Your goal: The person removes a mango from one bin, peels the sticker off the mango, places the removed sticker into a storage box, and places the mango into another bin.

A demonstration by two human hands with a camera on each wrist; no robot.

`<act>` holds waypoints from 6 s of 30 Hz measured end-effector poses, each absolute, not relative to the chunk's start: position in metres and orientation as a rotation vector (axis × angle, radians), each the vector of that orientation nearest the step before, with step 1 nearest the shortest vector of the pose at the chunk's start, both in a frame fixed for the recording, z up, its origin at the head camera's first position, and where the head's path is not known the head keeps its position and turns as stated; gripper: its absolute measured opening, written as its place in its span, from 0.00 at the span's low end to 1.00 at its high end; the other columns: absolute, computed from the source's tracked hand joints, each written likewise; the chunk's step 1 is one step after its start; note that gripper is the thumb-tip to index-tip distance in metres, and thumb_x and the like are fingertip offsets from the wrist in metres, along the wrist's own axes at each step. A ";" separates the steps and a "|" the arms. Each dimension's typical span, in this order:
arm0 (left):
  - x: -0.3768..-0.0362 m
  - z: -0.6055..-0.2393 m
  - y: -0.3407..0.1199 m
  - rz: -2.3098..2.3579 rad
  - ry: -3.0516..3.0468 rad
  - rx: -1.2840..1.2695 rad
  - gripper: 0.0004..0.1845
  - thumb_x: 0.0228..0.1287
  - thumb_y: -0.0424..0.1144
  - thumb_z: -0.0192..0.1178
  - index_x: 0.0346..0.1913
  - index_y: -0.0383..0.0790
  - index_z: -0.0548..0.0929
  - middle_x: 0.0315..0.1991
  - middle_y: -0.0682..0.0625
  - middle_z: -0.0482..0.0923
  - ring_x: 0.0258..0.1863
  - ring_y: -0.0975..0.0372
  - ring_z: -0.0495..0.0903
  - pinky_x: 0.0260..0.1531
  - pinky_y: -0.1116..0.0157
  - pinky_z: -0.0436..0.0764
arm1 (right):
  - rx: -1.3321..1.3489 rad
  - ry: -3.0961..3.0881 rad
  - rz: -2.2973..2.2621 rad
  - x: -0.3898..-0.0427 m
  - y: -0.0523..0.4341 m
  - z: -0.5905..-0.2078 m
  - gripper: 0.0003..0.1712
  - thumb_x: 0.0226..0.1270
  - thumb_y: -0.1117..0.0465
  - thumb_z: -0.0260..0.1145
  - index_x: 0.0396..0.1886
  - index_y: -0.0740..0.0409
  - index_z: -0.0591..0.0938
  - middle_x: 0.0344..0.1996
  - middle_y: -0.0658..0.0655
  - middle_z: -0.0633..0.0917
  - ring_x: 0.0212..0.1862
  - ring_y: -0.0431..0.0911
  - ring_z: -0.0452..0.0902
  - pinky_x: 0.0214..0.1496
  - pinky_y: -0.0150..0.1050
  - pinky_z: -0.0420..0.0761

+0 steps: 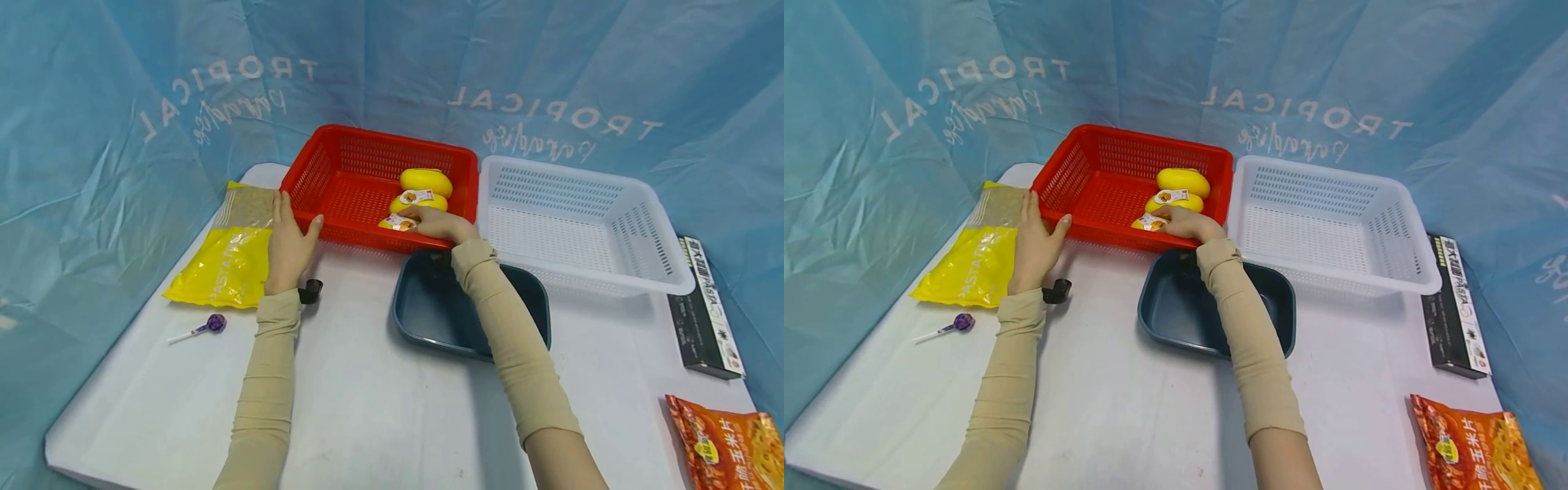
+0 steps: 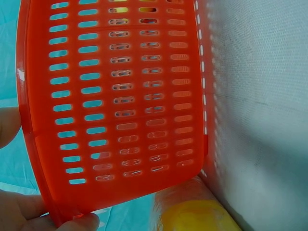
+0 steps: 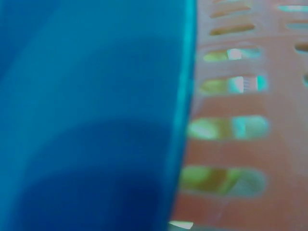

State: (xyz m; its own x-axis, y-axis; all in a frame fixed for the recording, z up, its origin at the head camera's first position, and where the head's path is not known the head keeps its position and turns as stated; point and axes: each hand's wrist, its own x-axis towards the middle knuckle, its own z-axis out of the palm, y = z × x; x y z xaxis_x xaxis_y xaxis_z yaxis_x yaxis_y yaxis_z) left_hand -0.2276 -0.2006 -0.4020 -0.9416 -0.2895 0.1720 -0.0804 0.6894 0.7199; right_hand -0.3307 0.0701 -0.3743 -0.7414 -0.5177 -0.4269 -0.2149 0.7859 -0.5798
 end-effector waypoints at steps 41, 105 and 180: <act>-0.229 -0.405 -0.202 -1.087 -2.630 0.269 0.45 0.71 0.54 0.50 0.77 0.35 0.39 0.79 0.39 0.35 0.70 0.39 0.61 0.64 0.44 0.68 | -0.752 2.543 -1.139 -0.291 0.105 -0.326 0.36 0.64 0.48 0.65 0.71 0.41 0.66 0.63 0.55 0.71 0.57 0.50 0.66 0.57 0.47 0.71; -0.211 -0.375 -0.174 -0.753 -2.553 0.250 0.33 0.70 0.45 0.53 0.71 0.28 0.61 0.71 0.31 0.58 0.74 0.35 0.50 0.74 0.44 0.51 | -0.714 2.424 -1.347 -0.172 0.202 -0.360 0.32 0.63 0.59 0.64 0.68 0.47 0.70 0.60 0.56 0.73 0.52 0.50 0.67 0.49 0.38 0.75; -0.103 -0.395 -0.046 -1.057 -2.450 -1.159 0.12 0.65 0.35 0.60 0.50 0.41 0.84 0.45 0.50 0.86 0.32 0.66 0.80 0.36 0.74 0.81 | -0.925 2.214 -1.272 -0.085 0.184 -0.428 0.32 0.62 0.56 0.67 0.67 0.49 0.71 0.62 0.53 0.77 0.50 0.39 0.73 0.55 0.33 0.74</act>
